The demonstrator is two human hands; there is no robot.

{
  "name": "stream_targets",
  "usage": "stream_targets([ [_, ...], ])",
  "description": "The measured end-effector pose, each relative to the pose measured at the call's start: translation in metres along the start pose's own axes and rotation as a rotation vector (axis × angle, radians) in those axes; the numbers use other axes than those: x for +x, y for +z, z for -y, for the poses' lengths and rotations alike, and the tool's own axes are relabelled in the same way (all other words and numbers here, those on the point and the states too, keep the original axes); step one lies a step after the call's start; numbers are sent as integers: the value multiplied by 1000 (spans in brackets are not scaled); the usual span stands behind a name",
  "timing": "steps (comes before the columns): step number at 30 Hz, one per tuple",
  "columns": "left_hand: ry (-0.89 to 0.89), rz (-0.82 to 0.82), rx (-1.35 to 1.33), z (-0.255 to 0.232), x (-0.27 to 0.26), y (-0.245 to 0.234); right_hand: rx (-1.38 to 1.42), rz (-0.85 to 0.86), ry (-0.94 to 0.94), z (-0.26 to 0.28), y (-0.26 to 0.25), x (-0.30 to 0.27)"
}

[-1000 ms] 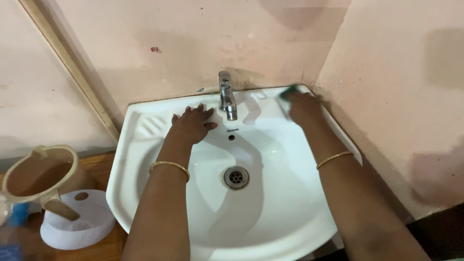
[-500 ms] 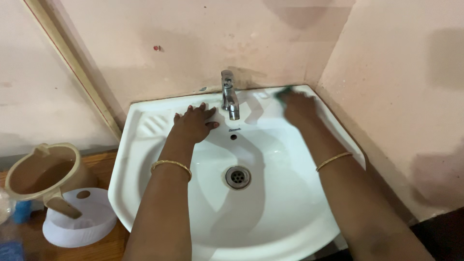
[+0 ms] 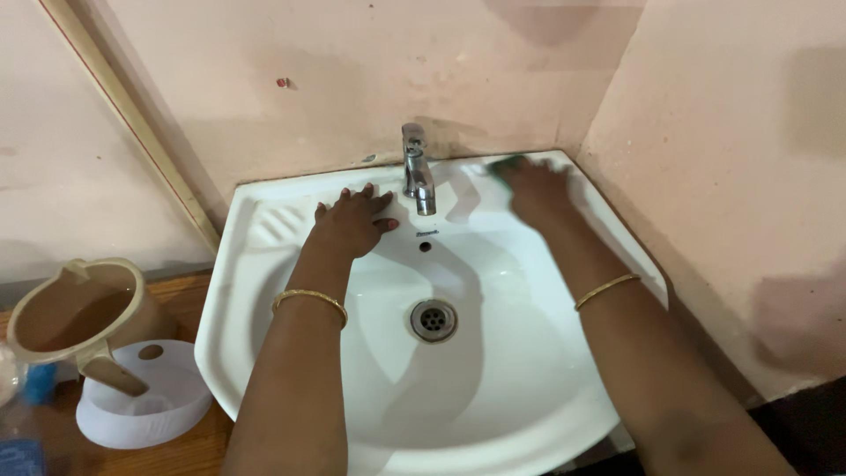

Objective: The person scrubs the interior and edges of a white sink using a sponge and rinses the surfaces with water from the tap.

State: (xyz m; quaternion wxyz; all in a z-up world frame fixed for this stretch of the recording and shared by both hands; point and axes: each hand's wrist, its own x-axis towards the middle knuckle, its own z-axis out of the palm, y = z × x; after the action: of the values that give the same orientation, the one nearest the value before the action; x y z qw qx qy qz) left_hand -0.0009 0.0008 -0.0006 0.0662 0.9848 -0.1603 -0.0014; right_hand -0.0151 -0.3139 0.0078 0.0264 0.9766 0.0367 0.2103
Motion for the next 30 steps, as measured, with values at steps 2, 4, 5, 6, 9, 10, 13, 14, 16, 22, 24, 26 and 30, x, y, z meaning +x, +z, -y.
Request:
stream_targets([
  [2,-8,11,-14,0,-2,-1,-113,35,161,-14,10,2],
  [4,-6,23,-22,-1,-2,-3,-210,115,253,-19,18,2],
  [5,-9,23,-10,-2,-2,-4,-168,111,173,-13,22,2],
  [6,-13,23,1,-2,-3,-4,-127,106,93,1,29,2],
  [9,-8,10,-2,-2,-1,-5,67,95,-190,54,34,1],
  [10,-4,8,-11,-1,-2,-3,179,98,-310,62,31,-4],
  [13,-2,8,2,-1,-1,-2,140,117,-177,41,12,2],
  [14,0,6,2,-1,-1,-1,91,108,-94,23,6,2],
  [16,1,2,2,1,-1,-2,-66,101,147,-12,-1,-1],
  [22,-6,-2,-4,-1,-1,-2,-145,153,97,16,19,-2],
  [24,-1,-5,1,-1,0,-1,-99,154,-73,52,23,-4],
  [26,-2,-3,-1,1,-1,-1,-5,155,-227,68,22,-5],
  [30,-3,0,-10,1,0,1,146,-102,-297,24,26,9],
])
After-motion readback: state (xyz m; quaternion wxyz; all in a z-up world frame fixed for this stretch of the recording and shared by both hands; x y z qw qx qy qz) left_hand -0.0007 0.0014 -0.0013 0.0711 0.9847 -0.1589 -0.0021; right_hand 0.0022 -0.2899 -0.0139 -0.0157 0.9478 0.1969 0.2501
